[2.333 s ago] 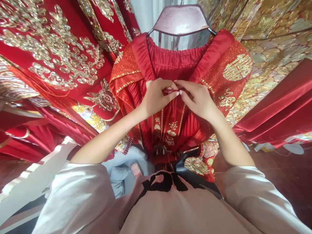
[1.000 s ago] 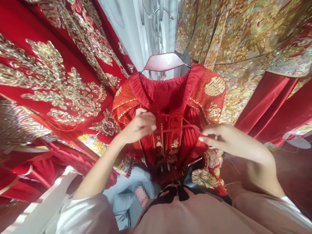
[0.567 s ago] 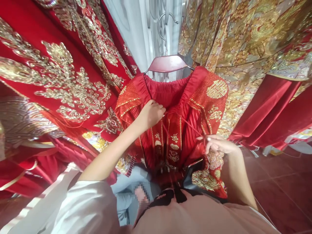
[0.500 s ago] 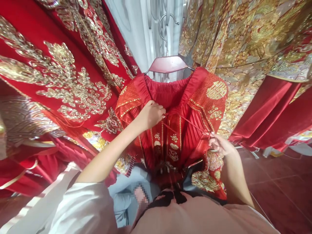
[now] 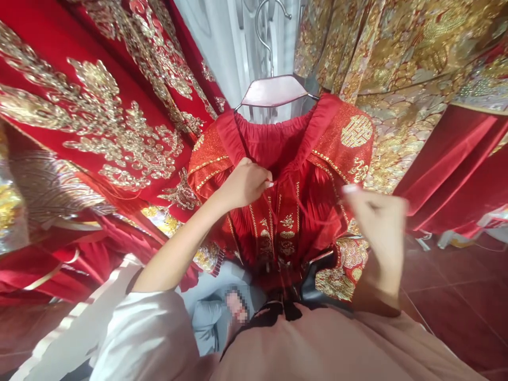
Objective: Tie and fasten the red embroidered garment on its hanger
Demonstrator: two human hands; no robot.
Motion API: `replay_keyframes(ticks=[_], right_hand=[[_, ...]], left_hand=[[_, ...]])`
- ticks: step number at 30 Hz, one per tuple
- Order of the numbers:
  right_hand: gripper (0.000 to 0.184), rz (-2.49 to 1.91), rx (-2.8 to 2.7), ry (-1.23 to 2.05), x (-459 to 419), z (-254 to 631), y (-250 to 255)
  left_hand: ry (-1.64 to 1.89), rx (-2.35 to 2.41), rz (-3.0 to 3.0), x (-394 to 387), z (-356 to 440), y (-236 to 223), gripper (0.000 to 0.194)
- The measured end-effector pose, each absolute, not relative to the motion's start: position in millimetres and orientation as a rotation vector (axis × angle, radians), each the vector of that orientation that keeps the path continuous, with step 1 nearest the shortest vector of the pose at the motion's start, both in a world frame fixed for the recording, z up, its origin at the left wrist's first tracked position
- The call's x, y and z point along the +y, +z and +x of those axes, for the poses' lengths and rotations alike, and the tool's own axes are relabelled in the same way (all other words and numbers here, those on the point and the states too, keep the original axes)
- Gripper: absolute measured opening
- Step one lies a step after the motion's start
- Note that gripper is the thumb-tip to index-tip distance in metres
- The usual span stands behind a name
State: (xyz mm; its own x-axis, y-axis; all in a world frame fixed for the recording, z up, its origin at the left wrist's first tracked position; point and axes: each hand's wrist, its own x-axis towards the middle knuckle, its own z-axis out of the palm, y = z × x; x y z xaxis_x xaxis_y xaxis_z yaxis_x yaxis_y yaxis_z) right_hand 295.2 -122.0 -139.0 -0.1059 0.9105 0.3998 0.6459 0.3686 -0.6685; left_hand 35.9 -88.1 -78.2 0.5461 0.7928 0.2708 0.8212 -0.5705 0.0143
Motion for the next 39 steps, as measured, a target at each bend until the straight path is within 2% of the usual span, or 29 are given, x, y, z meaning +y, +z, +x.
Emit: replay_keyframes(ticks=[2, 4, 9, 12, 15, 19, 25, 36, 39], right_hand=[[0.050, -1.404, -2.264, 0.602, -121.2, 276.9, -136.2], [0.046, -1.435, -2.507, 0.641, -125.2, 267.2, -135.4], [0.039, -1.249, -1.948, 0.424, -127.2, 256.8, -132.0], [0.026, -1.017, -1.881, 0.558, -110.0, 232.3, -136.1], [0.019, -0.999, -1.841, 0.599, -94.9, 204.4, -144.8], [0.017, -1.118, -1.734, 0.463, -93.0, 188.1, -151.2], [0.012, -1.086, -1.618, 0.516, -98.5, 187.2, -151.2], [0.019, -1.162, -1.604, 0.319, -106.0, 187.7, -156.5], [0.018, -1.125, -1.568, 0.349, -106.6, 189.2, -156.7]], left_hand=[[-0.381, -1.420, -2.656, -89.1, 36.6, -77.6, 0.023], [-0.392, -1.443, -2.647, -89.9, 36.7, -78.1, 0.023], [-0.402, -1.442, -2.673, -92.4, 38.8, -77.7, 0.022], [-0.414, -1.432, -2.693, -92.5, 40.9, -76.0, 0.023], [-0.438, -1.395, -2.733, -91.9, 40.6, -75.3, 0.027], [-0.480, -1.377, -2.750, -94.6, 38.2, -74.6, 0.026], [-0.464, -1.367, -2.783, -101.8, 37.7, -71.5, 0.026], [-0.496, -1.348, -2.743, -100.4, 42.2, -72.4, 0.027], [-0.478, -1.361, -2.737, -103.1, 45.4, -70.0, 0.027]])
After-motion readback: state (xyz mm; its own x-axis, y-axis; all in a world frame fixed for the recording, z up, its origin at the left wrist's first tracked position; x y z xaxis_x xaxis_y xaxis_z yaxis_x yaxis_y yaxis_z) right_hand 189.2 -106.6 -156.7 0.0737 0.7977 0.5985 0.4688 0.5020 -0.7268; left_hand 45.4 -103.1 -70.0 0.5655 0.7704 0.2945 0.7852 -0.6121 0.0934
